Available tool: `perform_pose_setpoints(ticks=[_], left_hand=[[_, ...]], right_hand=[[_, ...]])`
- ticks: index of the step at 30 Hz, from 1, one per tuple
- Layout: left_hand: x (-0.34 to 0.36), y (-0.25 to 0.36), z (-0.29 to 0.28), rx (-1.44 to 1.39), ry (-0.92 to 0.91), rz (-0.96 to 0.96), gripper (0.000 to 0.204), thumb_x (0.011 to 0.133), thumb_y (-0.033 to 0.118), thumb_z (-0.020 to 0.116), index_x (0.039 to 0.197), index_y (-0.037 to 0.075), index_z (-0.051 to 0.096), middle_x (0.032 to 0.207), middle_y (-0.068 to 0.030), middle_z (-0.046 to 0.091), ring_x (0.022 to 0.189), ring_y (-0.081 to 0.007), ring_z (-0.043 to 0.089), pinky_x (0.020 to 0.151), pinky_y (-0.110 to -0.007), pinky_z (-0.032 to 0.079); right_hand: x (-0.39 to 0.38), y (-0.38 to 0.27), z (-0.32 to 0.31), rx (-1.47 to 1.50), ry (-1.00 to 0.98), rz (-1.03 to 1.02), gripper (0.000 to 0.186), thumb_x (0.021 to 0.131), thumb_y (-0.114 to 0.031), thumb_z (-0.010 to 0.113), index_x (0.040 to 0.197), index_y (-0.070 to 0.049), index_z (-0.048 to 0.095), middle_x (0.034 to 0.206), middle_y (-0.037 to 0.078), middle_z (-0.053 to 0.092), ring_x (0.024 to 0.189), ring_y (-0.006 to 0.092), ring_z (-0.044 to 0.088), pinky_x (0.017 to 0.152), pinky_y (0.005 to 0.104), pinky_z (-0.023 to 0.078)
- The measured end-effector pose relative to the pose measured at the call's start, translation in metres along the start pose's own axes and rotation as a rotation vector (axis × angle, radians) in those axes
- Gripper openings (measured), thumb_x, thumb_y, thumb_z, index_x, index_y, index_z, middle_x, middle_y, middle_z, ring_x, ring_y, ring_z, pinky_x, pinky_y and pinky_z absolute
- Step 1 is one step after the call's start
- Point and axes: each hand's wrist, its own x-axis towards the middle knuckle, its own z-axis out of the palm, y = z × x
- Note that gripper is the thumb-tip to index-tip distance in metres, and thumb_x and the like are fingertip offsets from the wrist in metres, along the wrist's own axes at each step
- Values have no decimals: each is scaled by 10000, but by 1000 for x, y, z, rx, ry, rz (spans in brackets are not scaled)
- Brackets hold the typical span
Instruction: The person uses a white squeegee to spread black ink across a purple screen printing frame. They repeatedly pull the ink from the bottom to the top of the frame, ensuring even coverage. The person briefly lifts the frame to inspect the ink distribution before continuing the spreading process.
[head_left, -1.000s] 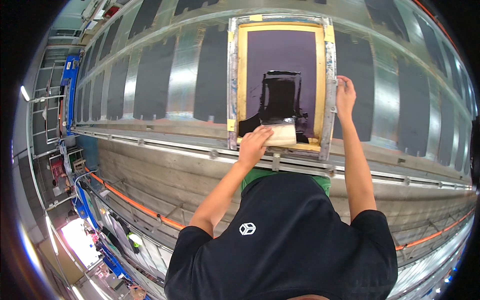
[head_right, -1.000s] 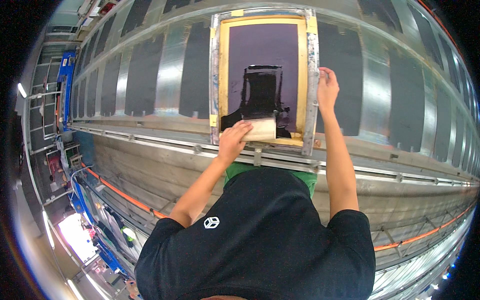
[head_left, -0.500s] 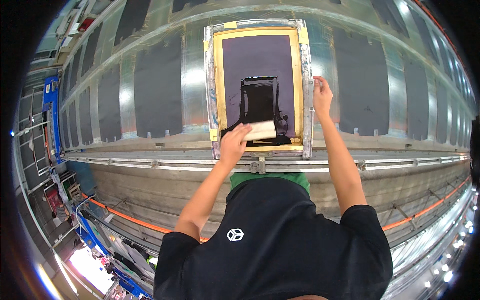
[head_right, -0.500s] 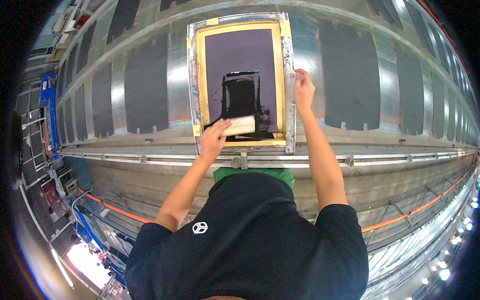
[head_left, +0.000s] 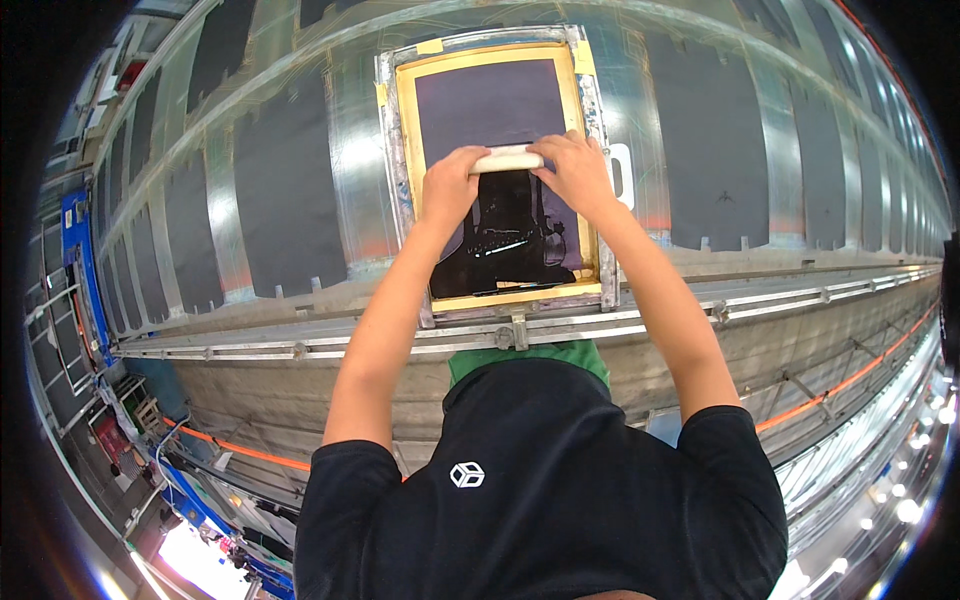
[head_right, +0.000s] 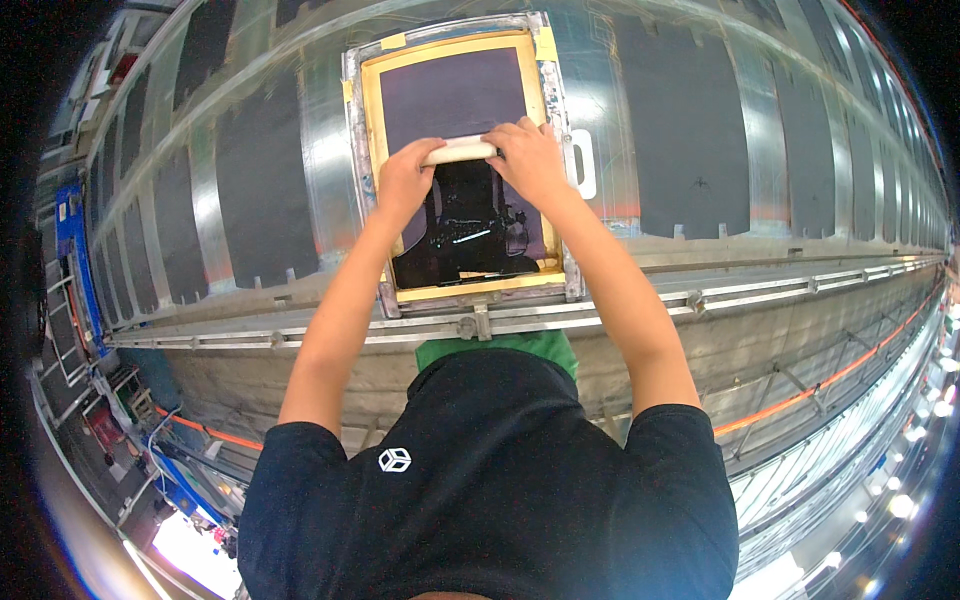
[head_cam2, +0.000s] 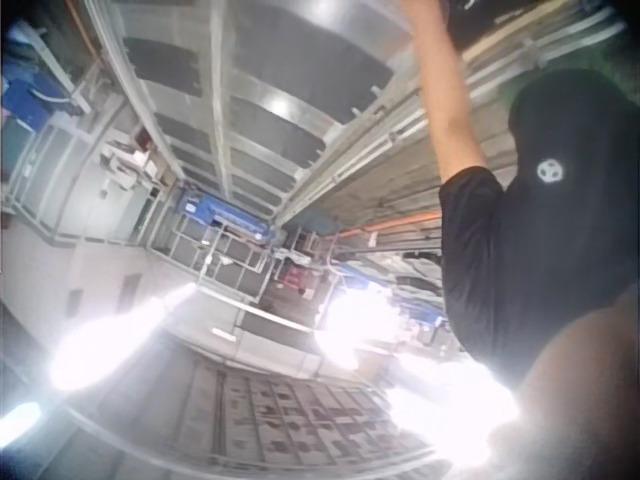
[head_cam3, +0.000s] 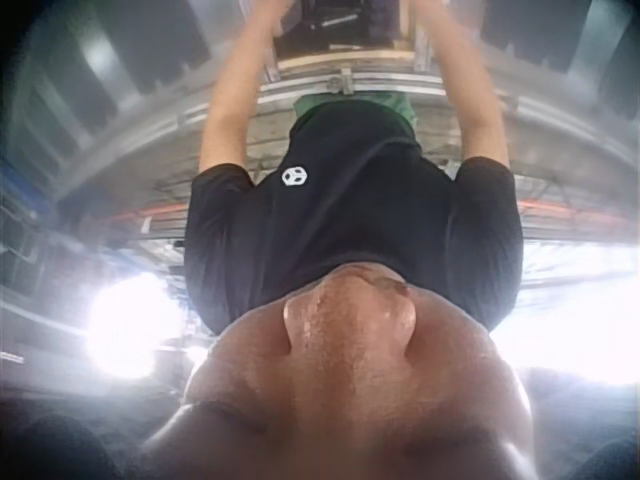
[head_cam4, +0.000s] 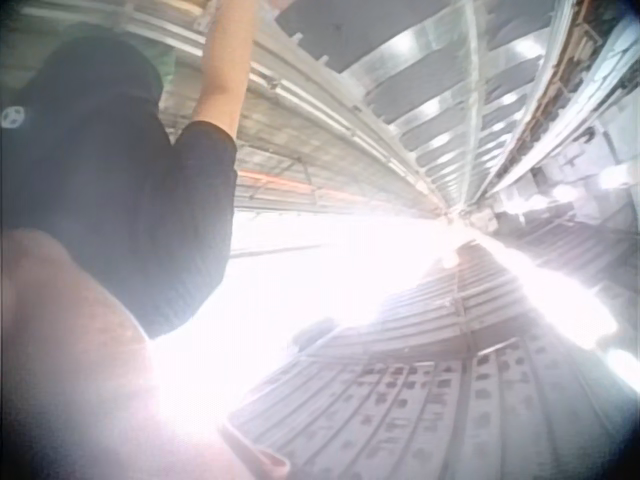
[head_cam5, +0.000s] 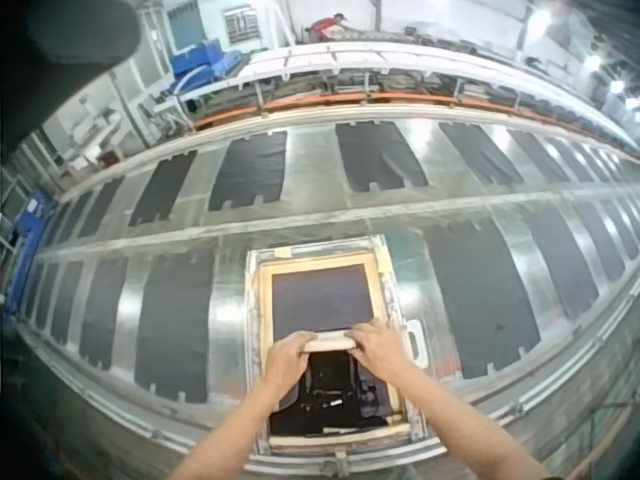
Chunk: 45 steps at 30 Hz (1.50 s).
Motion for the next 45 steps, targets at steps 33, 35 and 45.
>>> perform_pose_setpoints(ticks=[33, 35, 45], left_hand=[[-159, 41, -2, 38, -194, -8, 498, 751, -115, 618, 1210, 65, 681, 1254, -122, 704, 1204, -322, 662, 952, -432, 544], [-137, 33, -6, -7, -145, -46, 483, 764, -110, 615, 1208, 67, 683, 1247, -131, 707, 1178, -336, 670, 956, -430, 546], [-36, 5, -4, -20, 11, -69, 387, 813, -51, 676, 1174, 83, 715, 1183, -122, 726, 1090, -353, 688, 951, -412, 555]], right_hand=[[-149, -67, 5, 261, -105, 83, 408, 790, -163, 812, 1187, -123, 729, 1199, 55, 700, 1039, 261, 603, 919, 422, 468], [-132, -36, 1, 402, 14, 202, 387, 830, -213, 812, 1198, -132, 728, 1195, 83, 692, 1035, 265, 604, 923, 424, 475], [-42, 98, 23, 576, 260, 735, 245, 984, -283, 676, 1171, -136, 732, 732, 84, 651, 666, 196, 634, 680, 355, 497]])
